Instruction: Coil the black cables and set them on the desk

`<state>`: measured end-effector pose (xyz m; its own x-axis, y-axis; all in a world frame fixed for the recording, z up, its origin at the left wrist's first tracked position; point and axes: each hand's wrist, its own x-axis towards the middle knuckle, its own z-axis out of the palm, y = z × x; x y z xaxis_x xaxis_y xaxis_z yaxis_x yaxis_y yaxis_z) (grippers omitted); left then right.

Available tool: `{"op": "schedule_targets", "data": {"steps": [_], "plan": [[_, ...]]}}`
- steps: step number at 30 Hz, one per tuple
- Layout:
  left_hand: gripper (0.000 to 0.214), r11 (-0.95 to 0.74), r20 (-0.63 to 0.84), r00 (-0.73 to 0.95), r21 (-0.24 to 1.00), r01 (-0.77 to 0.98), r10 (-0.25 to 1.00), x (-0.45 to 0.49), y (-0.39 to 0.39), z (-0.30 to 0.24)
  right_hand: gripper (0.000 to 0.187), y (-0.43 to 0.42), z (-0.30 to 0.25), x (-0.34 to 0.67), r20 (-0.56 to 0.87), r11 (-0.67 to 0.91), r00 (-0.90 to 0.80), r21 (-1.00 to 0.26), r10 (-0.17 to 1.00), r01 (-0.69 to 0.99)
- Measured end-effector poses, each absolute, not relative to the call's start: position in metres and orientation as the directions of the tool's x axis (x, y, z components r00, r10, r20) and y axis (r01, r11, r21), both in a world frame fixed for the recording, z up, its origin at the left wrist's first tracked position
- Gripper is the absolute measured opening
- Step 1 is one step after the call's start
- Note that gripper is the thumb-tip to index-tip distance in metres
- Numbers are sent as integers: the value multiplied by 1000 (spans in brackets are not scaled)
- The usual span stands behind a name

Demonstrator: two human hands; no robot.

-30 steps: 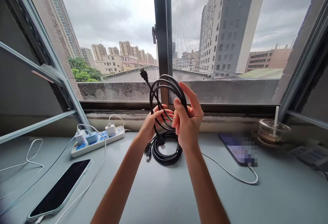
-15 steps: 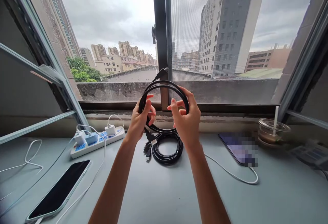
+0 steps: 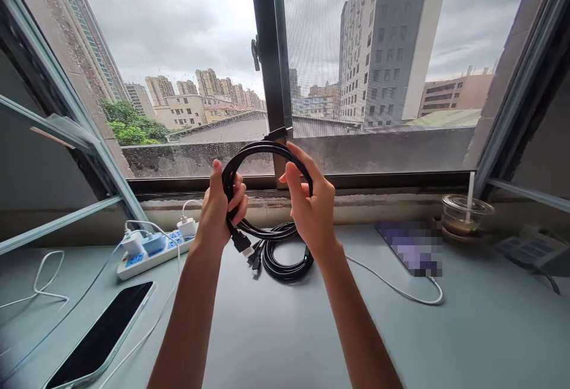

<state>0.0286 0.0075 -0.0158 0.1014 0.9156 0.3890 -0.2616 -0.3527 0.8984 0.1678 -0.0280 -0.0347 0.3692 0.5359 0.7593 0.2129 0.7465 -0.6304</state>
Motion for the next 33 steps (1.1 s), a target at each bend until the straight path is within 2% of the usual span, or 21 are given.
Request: {"op": "schedule_targets", "data": {"steps": [2,6,9,15,19,25,29,33], "plan": [[48,-336,386,117,890,-308,915,31,3,-13,35,-27,-35,169,784,772,406,-587,469,242],[49,-214,332,259,893,-397,907,35,-2,-9,27,-24,-34,175,806,791,497,-517,321,327],[48,-154,312,325,890,-429,893,36,-3,-8,24,-24,-34,178,809,789,530,-491,255,370],[49,-59,289,415,873,-485,862,33,-4,-7,26,-33,-28,179,773,753,549,-558,318,349],[53,-22,255,451,888,-460,856,31,-4,-5,26,-38,-26,180,759,737,533,-592,373,327],[59,-99,265,404,917,-387,875,28,-2,-5,25,-36,-28,183,765,735,427,-618,482,279],[69,-198,292,360,941,-276,886,29,-5,-7,20,-32,-30,179,757,732,483,-614,440,296],[73,-258,329,349,937,-236,877,34,-9,-9,23,-29,-30,176,751,715,599,-578,277,394]]}}
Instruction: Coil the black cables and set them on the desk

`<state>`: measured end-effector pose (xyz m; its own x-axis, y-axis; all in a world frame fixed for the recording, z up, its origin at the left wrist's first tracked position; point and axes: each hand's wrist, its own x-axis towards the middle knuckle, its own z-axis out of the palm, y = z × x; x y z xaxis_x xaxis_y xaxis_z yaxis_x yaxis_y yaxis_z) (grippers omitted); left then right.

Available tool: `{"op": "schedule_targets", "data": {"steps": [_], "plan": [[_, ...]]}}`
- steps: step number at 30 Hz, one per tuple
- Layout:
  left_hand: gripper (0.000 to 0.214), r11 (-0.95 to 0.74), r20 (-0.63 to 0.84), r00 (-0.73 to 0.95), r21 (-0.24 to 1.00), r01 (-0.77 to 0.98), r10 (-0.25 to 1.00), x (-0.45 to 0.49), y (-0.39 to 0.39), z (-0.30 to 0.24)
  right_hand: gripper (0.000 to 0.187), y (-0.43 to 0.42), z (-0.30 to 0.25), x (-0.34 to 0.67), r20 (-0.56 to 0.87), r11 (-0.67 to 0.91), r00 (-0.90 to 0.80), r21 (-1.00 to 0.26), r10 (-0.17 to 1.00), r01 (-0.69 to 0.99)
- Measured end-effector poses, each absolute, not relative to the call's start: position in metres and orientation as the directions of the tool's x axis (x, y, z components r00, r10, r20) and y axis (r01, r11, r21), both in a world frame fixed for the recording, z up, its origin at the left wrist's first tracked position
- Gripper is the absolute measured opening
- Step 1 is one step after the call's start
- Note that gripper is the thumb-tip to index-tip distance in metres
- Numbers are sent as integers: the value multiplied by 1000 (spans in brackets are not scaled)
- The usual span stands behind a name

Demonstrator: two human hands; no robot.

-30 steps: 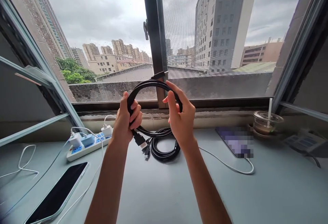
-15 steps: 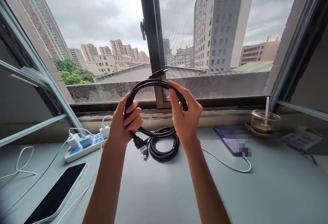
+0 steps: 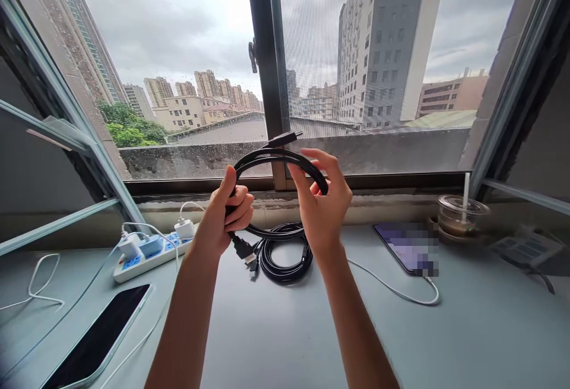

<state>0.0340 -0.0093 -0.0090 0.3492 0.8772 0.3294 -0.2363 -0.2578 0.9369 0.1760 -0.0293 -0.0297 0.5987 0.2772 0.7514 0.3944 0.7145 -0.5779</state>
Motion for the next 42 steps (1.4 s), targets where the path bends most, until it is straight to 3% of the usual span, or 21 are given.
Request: {"op": "schedule_targets", "data": {"steps": [5,13,20,26,30,35,38,42], "plan": [[71,-263,318,373,945,-193,871,36,-12,-9,48,-30,-29,180,780,715,595,-528,195,458],[69,-352,342,321,935,-27,883,31,-8,-10,44,-21,-38,196,835,675,340,-550,433,492],[66,-392,391,197,919,-38,899,34,-6,-10,33,-23,-37,196,783,564,434,-622,446,542],[66,-419,423,119,906,-61,898,26,-4,-6,42,-32,-31,191,736,549,417,-676,534,490],[66,-434,437,150,899,-58,887,20,-2,-6,49,-37,-29,193,656,541,337,-751,676,378],[65,-434,437,176,899,-59,882,20,3,-9,50,-41,-28,196,449,446,112,-894,886,54],[65,-388,398,242,917,-90,885,27,10,-15,51,-42,-26,192,407,403,-23,-909,913,-103],[61,-350,352,314,935,-65,882,37,24,-28,53,-36,-28,192,346,338,-8,-923,938,-185]]}}
